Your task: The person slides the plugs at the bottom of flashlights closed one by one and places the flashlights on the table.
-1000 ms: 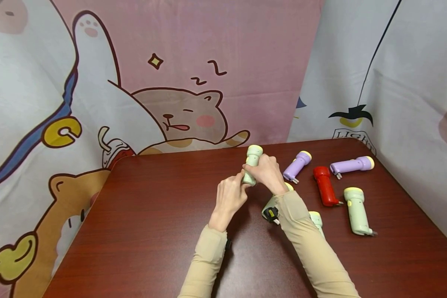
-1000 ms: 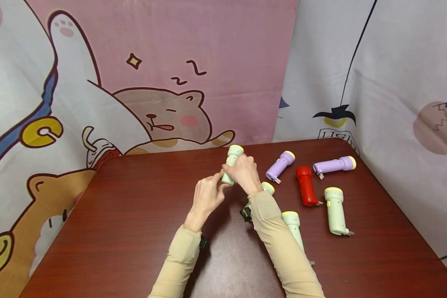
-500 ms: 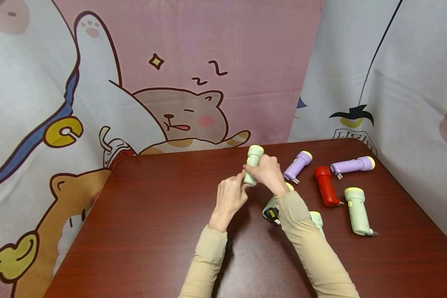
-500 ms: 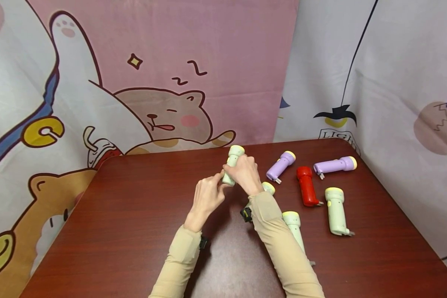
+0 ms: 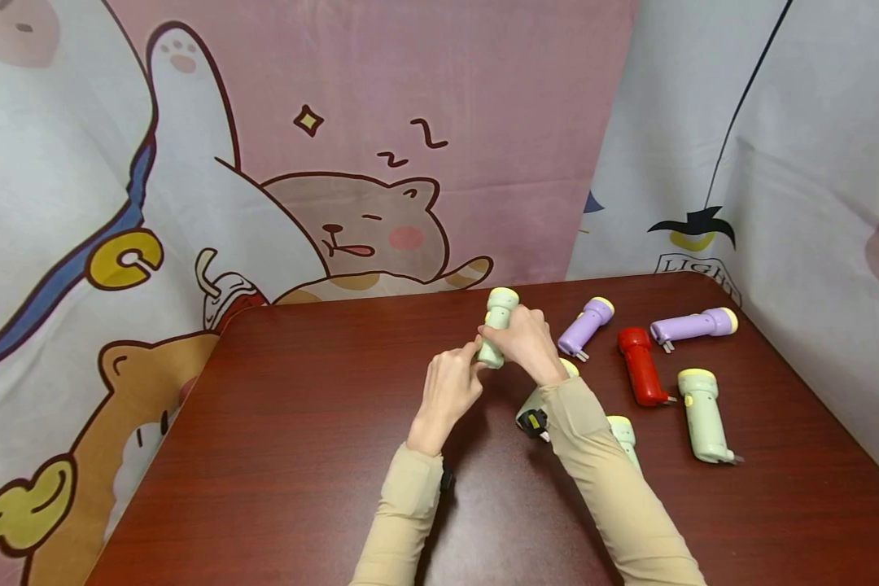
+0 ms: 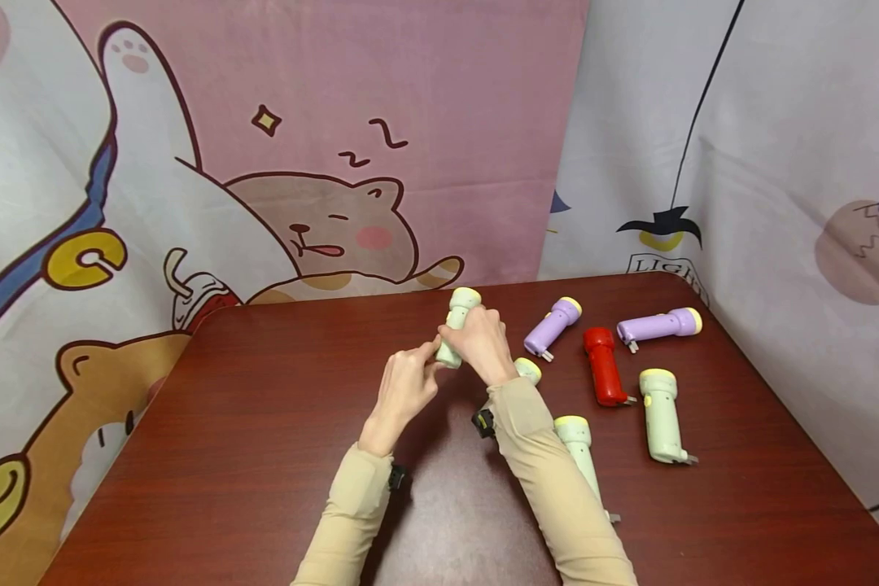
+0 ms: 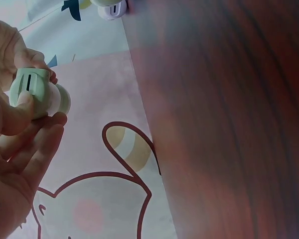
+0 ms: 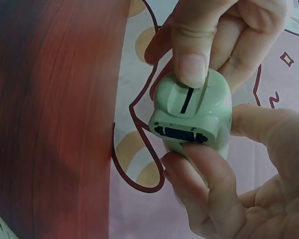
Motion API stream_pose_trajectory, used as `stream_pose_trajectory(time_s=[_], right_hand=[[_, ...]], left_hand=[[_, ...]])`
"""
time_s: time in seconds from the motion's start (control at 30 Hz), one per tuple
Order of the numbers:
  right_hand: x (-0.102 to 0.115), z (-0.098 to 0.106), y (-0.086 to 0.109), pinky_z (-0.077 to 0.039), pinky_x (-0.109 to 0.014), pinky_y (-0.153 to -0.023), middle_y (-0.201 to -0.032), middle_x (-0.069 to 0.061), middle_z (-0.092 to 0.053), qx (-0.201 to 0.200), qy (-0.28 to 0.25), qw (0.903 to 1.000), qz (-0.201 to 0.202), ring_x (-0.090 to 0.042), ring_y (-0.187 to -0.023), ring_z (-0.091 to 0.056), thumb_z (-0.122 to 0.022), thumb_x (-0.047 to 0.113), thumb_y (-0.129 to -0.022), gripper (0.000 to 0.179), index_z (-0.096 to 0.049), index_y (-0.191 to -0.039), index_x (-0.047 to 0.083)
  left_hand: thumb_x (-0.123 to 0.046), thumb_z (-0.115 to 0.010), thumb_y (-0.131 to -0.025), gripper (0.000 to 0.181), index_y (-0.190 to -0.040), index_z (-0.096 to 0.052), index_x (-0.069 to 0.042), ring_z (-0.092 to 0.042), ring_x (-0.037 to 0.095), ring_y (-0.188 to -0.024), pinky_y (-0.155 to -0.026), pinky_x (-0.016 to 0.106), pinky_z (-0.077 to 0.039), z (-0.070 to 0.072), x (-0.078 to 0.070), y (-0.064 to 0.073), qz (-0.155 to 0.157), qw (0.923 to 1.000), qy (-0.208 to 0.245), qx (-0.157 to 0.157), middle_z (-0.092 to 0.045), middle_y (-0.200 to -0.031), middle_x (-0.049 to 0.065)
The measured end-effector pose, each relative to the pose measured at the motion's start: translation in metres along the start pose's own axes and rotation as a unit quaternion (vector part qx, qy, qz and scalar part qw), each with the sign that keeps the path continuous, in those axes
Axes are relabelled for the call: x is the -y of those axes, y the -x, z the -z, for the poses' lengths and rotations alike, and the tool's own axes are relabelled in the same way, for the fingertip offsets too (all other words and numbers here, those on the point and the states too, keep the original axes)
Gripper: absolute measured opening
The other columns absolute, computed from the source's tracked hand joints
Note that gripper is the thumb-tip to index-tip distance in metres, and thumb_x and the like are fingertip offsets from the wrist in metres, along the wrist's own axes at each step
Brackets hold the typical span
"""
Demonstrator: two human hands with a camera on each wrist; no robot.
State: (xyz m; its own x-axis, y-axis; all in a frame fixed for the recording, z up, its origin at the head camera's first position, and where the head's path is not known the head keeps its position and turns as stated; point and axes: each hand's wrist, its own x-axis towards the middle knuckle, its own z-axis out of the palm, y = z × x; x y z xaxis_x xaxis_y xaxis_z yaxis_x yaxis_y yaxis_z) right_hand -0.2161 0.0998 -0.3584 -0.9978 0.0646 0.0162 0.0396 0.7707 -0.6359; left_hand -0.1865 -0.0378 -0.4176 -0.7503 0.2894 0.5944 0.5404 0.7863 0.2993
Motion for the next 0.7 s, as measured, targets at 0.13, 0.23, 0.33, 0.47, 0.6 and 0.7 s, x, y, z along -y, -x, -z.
stream_pose_trajectory(time_s=[0.13, 0.23, 0.33, 0.47, 0.6, 0.7], right_hand=[[0.001, -0.005, -0.003, -0.045, -0.03, -0.055, -0.075, -0.01, -0.061, -0.004, -0.005, 1.0, 0.004, -0.024, -0.065, -0.058, -0.069, 0.04, -0.079, 0.038, -0.06, -0.085, 0.003], [0.0, -0.01, -0.005, -0.044, -0.029, -0.055, -0.075, -0.01, -0.061, -0.006, -0.011, 0.9998, 0.014, -0.023, -0.065, -0.057, -0.069, 0.039, -0.08, 0.038, -0.06, -0.086, 0.003], [-0.002, -0.014, -0.008, -0.044, -0.028, -0.056, -0.076, -0.01, -0.061, -0.005, -0.021, 0.9996, 0.018, -0.022, -0.065, -0.057, -0.069, 0.038, -0.081, 0.037, -0.06, -0.086, 0.003], [-0.004, -0.022, -0.014, -0.043, -0.029, -0.058, -0.077, -0.01, -0.062, -0.002, -0.023, 0.9996, 0.017, -0.023, -0.067, -0.058, -0.069, 0.039, -0.081, 0.037, -0.059, -0.085, 0.003], [-0.002, -0.033, -0.02, -0.046, -0.032, -0.063, -0.079, -0.01, -0.063, 0.002, -0.025, 0.9995, 0.016, -0.025, -0.07, -0.06, -0.068, 0.04, -0.081, 0.038, -0.059, -0.086, 0.004], [0.001, -0.044, -0.023, -0.049, -0.035, -0.066, -0.081, -0.011, -0.064, 0.007, -0.033, 0.9993, 0.019, -0.026, -0.072, -0.062, -0.068, 0.04, -0.081, 0.039, -0.059, -0.089, 0.003]], left_hand=[[-0.012, -0.073, -0.08, 0.023, -0.101, -0.07, -0.004, -0.067, 0.022, -0.058, -0.05, 0.033, -0.05, 0.002, 0.004, 0.0, 0.007, 0.9999, 0.002, 0.01, -0.072, -0.074, 0.01], [-0.015, -0.073, -0.082, 0.029, -0.108, -0.069, -0.003, -0.068, 0.024, -0.063, -0.053, 0.033, -0.051, 0.003, 0.007, -0.001, 0.01, 0.9996, -0.004, 0.025, -0.073, -0.08, 0.012], [-0.019, -0.071, -0.084, 0.034, -0.113, -0.067, -0.002, -0.07, 0.025, -0.069, -0.057, 0.035, -0.053, 0.004, 0.01, -0.001, 0.01, 0.9989, -0.01, 0.044, -0.074, -0.086, 0.013], [-0.024, -0.071, -0.083, 0.038, -0.115, -0.066, -0.003, -0.071, 0.026, -0.077, -0.062, 0.036, -0.054, 0.007, 0.014, -0.001, 0.017, 0.9978, -0.009, 0.063, -0.073, -0.092, 0.013], [-0.029, -0.072, -0.081, 0.039, -0.114, -0.069, -0.008, -0.071, 0.026, -0.078, -0.061, 0.037, -0.054, 0.013, 0.023, -0.002, 0.047, 0.9958, 0.01, 0.078, -0.074, -0.095, 0.013], [-0.03, -0.073, -0.08, 0.036, -0.11, -0.071, -0.009, -0.071, 0.026, -0.076, -0.06, 0.038, -0.053, 0.02, 0.033, -0.001, 0.078, 0.9931, 0.03, 0.083, -0.074, -0.096, 0.012]])
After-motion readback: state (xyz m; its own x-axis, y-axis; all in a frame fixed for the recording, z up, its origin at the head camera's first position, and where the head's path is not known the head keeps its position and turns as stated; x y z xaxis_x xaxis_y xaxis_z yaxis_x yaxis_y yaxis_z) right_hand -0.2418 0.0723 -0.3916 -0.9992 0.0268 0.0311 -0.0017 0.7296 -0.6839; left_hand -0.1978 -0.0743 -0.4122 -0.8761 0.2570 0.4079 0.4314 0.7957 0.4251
